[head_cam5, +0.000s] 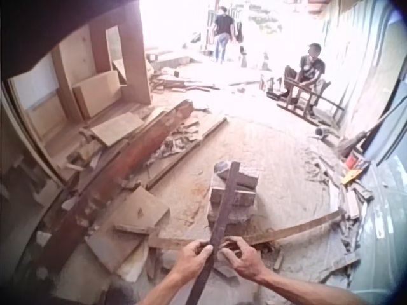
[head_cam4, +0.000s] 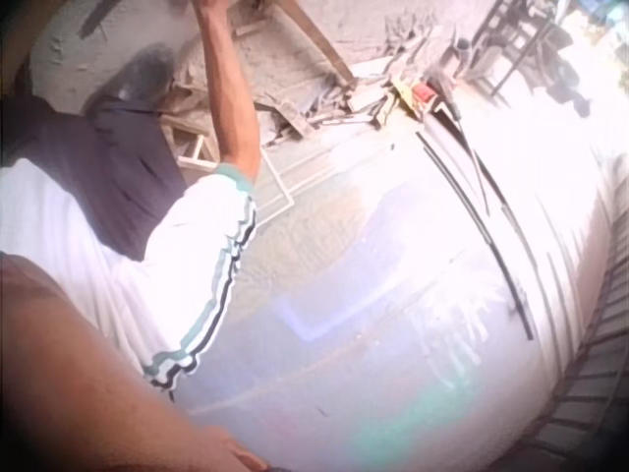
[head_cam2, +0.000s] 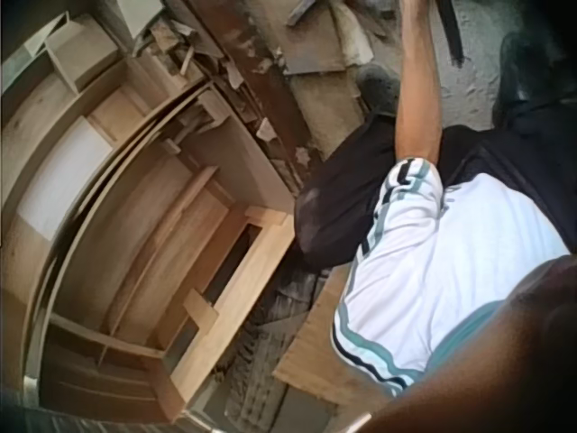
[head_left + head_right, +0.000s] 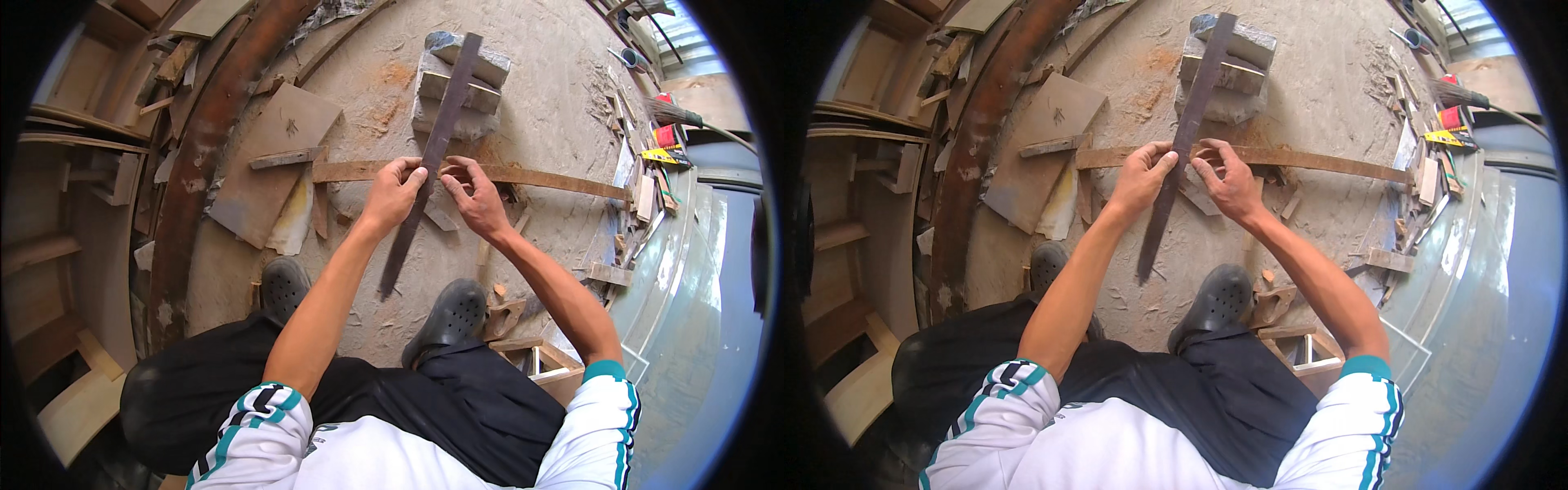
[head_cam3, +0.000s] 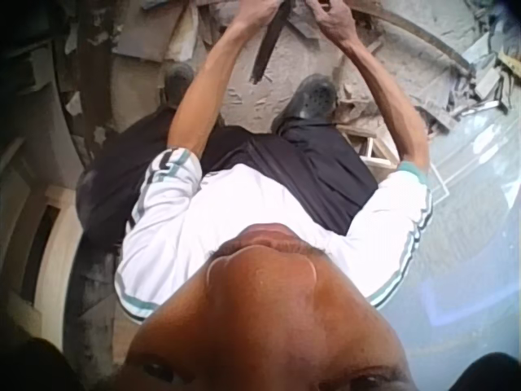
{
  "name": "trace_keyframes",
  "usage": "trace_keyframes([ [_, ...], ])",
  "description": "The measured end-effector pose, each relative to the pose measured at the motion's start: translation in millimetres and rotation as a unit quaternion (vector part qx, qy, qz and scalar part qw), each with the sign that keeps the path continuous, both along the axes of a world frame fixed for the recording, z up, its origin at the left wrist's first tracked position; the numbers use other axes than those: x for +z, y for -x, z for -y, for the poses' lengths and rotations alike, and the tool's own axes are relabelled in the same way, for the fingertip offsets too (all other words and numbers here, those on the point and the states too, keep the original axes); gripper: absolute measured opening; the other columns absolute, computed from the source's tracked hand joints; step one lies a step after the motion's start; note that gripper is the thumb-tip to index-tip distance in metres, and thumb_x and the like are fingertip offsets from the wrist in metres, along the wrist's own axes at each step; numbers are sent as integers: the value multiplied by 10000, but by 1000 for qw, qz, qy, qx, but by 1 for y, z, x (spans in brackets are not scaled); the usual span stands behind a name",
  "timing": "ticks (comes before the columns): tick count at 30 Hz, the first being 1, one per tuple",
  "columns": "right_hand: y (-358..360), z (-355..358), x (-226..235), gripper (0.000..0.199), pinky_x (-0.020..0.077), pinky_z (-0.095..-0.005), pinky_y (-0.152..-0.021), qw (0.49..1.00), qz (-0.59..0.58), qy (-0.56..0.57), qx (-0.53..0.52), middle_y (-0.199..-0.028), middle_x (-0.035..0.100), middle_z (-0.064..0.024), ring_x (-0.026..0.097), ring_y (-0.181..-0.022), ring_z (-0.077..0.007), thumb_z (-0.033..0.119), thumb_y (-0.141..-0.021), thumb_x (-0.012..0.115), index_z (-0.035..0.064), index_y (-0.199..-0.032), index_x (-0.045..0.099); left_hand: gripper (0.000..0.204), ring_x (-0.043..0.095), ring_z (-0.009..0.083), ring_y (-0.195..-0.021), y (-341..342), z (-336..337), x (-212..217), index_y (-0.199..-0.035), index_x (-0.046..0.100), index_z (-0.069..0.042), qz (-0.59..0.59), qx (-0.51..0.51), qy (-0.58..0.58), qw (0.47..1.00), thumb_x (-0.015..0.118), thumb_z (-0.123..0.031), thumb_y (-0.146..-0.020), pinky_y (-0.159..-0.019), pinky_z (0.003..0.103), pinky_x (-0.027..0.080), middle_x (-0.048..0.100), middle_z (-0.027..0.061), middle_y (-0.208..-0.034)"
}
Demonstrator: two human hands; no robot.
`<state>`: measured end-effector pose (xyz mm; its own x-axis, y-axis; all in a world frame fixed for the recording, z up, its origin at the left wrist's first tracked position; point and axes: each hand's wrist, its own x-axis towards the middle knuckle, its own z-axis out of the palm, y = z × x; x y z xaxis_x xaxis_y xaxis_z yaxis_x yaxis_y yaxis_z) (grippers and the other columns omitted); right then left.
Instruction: The person sits on the floor and assembles a wooden frame by hand. They align two long wooden strips and secure them together using nails and a hammer.
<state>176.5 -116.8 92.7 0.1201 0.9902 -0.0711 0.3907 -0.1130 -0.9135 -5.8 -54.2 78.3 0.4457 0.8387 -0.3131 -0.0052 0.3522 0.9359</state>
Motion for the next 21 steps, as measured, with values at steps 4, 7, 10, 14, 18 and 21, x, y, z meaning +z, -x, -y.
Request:
trace_keyframes([
  [4, 11, -10, 7, 445, 552, -364, -913, 997, -69, 37, 3, -1142, 727, -164, 705, -1052, -240, 195, -999, 659, -3, -1379, 537, 304, 687, 129, -917, -3, -5, 11, -1279, 564, 48, 2, -11, 33, 999, 588, -148, -1047, -801, 297, 571, 731, 99, -1060],
  [7, 12, -19, 12, 487, 547, -370, -945, 997, -62, 44, 29, -1148, 723, -171, 705, -1069, -258, 182, -973, 665, -10, -1399, 527, 306, 701, 160, -944, -6, -7, 6, -1277, 533, 34, 43, 8, 66, 997, 591, -150, -1039, -828, 330, 588, 726, 116, -1087],
  [10, 7, -23, 6, 532, 532, -367, -972, 997, 15, 0, 77, -1178, 702, -183, 688, -1109, -272, 166, -929, 680, -7, -1409, 530, 325, 707, 178, -967, -4, -6, 0, -1273, 519, 39, -5, -10, 82, 997, 603, -156, -1028, -860, 346, 593, 714, 122, -1114],
  [14, 12, -27, 10, 517, 518, -397, -978, 985, 110, -4, 129, -1251, 639, -196, 658, -1124, -327, 150, -884, 714, 27, -1367, 580, 289, 689, 150, -868, 2, -2, -13, -1197, 590, 33, -34, 8, 85, 996, 639, -171, -999, -733, 300, 548, 730, 107, -1051],
  [18, -1, -27, -7, 453, 525, -436, -950, 975, 184, -2, 125, -1189, 636, -181, 648, -1075, -376, 130, -866, 742, 59, -1299, 630, 247, 691, 159, -984, 9, 4, -21, -1190, 643, -35, -71, -20, 62, 995, 627, -205, -1011, -841, 329, 545, 712, 62, -1125],
  [21, -16, -26, -24, 447, 523, -447, -939, 960, 241, -36, 139, -1150, 634, -167, 635, -1069, -375, 99, -844, 754, 70, -1277, 648, 260, 682, 182, -1010, 24, 6, -42, -1184, 662, -40, -139, 94, 70, 983, 624, -206, -988, -872, 363, 525, 715, 67, -1109],
])
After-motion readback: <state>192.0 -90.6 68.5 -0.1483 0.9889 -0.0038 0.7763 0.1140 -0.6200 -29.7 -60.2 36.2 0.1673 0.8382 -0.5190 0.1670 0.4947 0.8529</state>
